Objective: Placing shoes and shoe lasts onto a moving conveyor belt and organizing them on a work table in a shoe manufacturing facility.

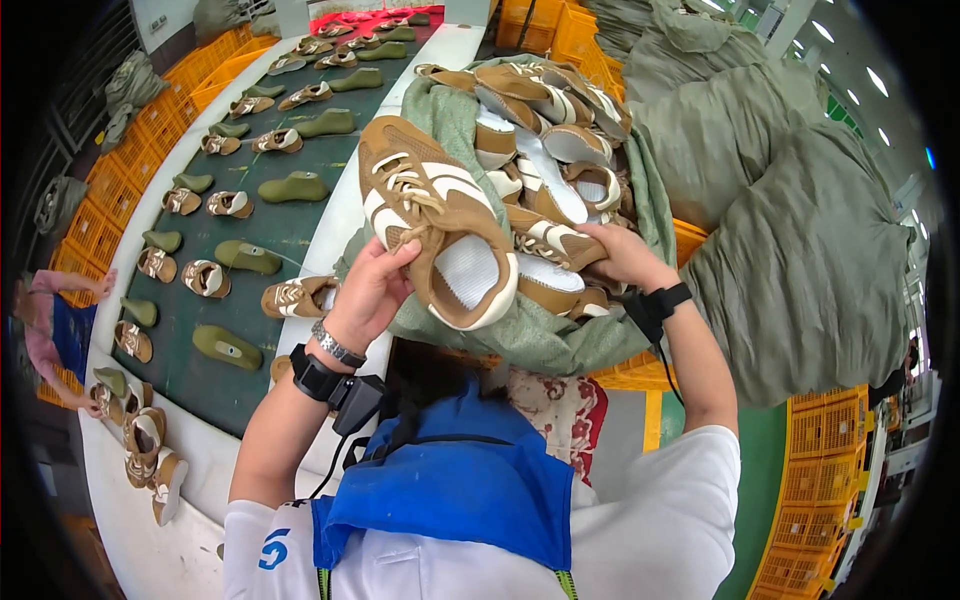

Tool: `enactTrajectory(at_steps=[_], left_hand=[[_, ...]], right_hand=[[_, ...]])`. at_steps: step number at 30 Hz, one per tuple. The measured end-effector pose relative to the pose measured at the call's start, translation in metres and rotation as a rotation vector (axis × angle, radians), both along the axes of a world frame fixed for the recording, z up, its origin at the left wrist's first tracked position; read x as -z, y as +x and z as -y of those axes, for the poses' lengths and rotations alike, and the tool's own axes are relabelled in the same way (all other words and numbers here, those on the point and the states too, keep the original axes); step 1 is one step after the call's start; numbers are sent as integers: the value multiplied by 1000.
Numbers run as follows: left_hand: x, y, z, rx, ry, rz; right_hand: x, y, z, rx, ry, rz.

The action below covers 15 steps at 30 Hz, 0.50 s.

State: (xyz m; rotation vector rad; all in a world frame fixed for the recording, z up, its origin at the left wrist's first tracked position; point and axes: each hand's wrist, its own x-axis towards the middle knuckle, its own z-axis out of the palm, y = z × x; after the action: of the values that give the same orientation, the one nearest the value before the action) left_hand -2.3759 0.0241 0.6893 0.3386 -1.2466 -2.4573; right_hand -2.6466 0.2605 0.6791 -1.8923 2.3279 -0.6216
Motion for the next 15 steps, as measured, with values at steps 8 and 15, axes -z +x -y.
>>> enactTrajectory(at_steps=[8, 15], left_hand=[[-12, 14, -4, -9, 62, -60], [-6, 10, -8, -31, 150, -75]], right_hand=[[-108, -10, -53, 294, -405, 536], [-80, 62, 15, 26, -746, 1530]])
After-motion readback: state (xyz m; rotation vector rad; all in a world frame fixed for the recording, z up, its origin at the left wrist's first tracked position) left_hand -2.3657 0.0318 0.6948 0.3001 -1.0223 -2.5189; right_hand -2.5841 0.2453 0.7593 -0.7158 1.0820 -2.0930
